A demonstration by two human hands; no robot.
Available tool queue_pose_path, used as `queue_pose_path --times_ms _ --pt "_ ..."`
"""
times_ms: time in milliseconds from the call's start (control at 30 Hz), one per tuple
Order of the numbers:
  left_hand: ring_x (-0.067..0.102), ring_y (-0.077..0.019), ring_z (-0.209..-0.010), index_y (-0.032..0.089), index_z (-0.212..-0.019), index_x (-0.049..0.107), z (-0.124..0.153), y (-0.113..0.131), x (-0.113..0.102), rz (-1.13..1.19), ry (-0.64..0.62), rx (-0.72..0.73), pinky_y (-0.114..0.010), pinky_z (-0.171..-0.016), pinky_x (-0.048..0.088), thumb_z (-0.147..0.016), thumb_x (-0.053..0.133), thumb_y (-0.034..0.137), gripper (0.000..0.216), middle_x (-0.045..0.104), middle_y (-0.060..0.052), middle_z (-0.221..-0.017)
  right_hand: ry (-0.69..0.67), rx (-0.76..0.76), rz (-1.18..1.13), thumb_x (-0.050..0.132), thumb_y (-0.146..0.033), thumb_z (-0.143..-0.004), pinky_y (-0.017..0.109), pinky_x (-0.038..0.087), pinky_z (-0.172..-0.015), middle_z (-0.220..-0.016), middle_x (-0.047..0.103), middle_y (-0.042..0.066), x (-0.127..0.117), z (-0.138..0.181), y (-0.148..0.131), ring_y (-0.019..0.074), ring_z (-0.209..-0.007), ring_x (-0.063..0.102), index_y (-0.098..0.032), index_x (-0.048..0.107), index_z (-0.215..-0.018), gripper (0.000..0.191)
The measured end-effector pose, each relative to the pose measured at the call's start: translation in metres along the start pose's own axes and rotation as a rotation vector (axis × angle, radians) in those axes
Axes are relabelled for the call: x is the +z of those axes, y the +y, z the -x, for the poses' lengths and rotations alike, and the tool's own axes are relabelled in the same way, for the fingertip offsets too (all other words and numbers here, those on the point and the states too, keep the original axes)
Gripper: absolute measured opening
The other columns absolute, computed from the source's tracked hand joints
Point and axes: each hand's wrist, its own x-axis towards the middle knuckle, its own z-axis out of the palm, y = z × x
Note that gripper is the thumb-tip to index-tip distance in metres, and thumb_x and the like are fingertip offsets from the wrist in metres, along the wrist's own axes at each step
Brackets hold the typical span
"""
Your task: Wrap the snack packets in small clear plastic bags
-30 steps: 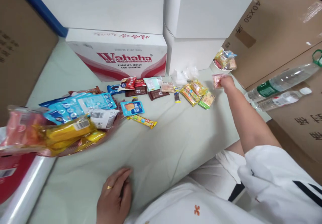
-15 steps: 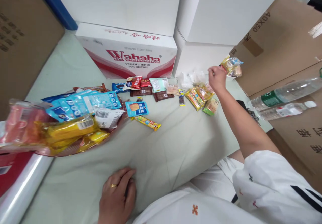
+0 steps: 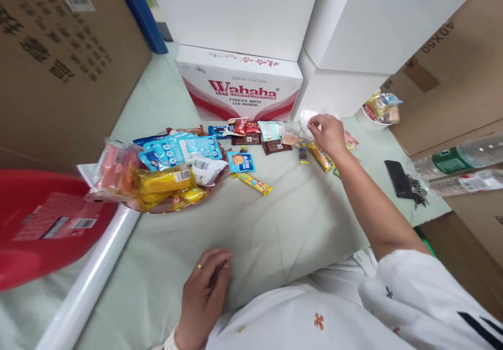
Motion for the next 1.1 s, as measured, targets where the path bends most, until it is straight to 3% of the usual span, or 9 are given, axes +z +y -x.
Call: queue_pose_path --times_ms 67,167,267,333,467,633,867,1000,1100 --pt "0.069 -0.0190 -0.090 0.022 -0.091 0.073 -0.013 0.015 0.003 0.143 -0.039 -0.073 -0.030 -0.079 0.056 -0.097 0.054 0.033 0.022 0.073 -0.006 -0.097 0.017 0.076 -0.413 0.063 -0.037 -0.091 0.032 0.047 -0.076 -0.086 0.067 0.004 -0.005 0.048 -0.016 0.0191 -0.080 0.057 -0.020 0.072 -0.096 0.020" --pt "0.065 -0.0167 -0.080 0.020 -0.092 0.071 -0.043 0.038 0.022 0.403 -0.172 -0.222 -0.028 -0.072 0.053 -0.095 0.059 0.042 0.026 0.070 -0.005 -0.088 -0.140 0.253 -0.860 0.076 -0.049 -0.082 0.029 0.045 -0.069 -0.077 0.065 0.000 0.008 0.127 -0.044 0.0156 -0.069 0.055 -0.022 0.071 -0.090 0.028" --pt "0.061 -0.0151 -0.074 0.019 -0.102 0.066 -0.073 0.054 0.054 0.626 -0.236 -0.412 -0.024 -0.061 0.049 -0.087 0.067 0.054 0.038 0.066 -0.003 -0.086 -0.254 0.377 -1.022 0.080 -0.053 -0.079 0.029 0.045 -0.069 -0.077 0.067 0.000 0.028 0.187 -0.065 0.0160 -0.069 0.057 -0.023 0.073 -0.089 0.032" --pt "0.060 -0.0148 -0.076 0.018 -0.096 0.066 -0.085 0.060 0.074 0.663 -0.257 -0.409 -0.025 -0.064 0.048 -0.077 0.076 0.054 0.042 0.067 -0.003 -0.089 -0.282 0.382 -1.039 0.080 -0.052 -0.079 0.030 0.045 -0.072 -0.079 0.068 0.001 0.036 0.210 -0.073 0.0163 -0.072 0.057 -0.023 0.074 -0.088 0.031" --pt "0.052 -0.0124 -0.067 0.018 -0.076 0.064 -0.091 0.061 0.092 0.660 -0.249 -0.402 -0.026 -0.067 0.043 -0.072 0.079 0.050 0.036 0.062 0.001 -0.070 -0.221 0.465 -1.086 0.080 -0.050 -0.079 0.028 0.044 -0.070 -0.080 0.067 0.000 0.032 0.224 -0.071 0.0160 -0.073 0.056 -0.023 0.073 -0.085 0.029" --pt "0.049 -0.0116 -0.065 0.018 -0.078 0.063 -0.085 0.055 0.082 0.659 -0.261 -0.435 -0.025 -0.065 0.042 -0.075 0.078 0.050 0.036 0.057 0.003 -0.068 -0.235 0.560 -1.204 0.083 -0.049 -0.074 0.024 0.036 -0.059 -0.066 0.059 -0.003 0.023 0.227 -0.054 0.0115 -0.061 0.047 -0.020 0.071 -0.082 0.032" --pt "0.060 -0.0279 -0.119 0.021 -0.119 0.062 -0.074 0.068 0.086 0.380 -0.184 -0.108 -0.043 -0.099 0.050 -0.065 0.090 0.047 0.066 0.063 -0.012 -0.127 -0.309 0.703 -1.400 0.088 -0.051 -0.067 0.022 0.022 -0.047 -0.059 0.048 -0.008 0.017 0.227 -0.054 0.0055 -0.048 0.031 -0.018 0.065 -0.083 0.043" --pt "0.061 -0.0282 -0.120 0.021 -0.094 0.073 -0.082 0.072 0.086 0.399 -0.228 -0.020 -0.046 -0.110 0.043 -0.086 0.073 0.043 0.024 0.073 -0.010 -0.109 -0.437 0.734 -1.459 0.092 -0.050 -0.063 0.021 0.017 -0.044 -0.058 0.047 -0.008 0.010 0.228 -0.050 0.0031 -0.046 0.029 -0.017 0.065 -0.081 0.046" --pt "0.066 -0.0229 -0.099 0.020 -0.091 0.074 -0.095 0.070 0.076 0.569 -0.355 -0.162 -0.037 -0.094 0.049 -0.086 0.074 0.047 0.028 0.074 -0.006 -0.095 -0.546 0.765 -1.430 0.092 -0.048 -0.062 0.020 0.013 -0.043 -0.059 0.047 -0.008 0.002 0.231 -0.035 0.0019 -0.045 0.027 -0.016 0.065 -0.079 0.045"
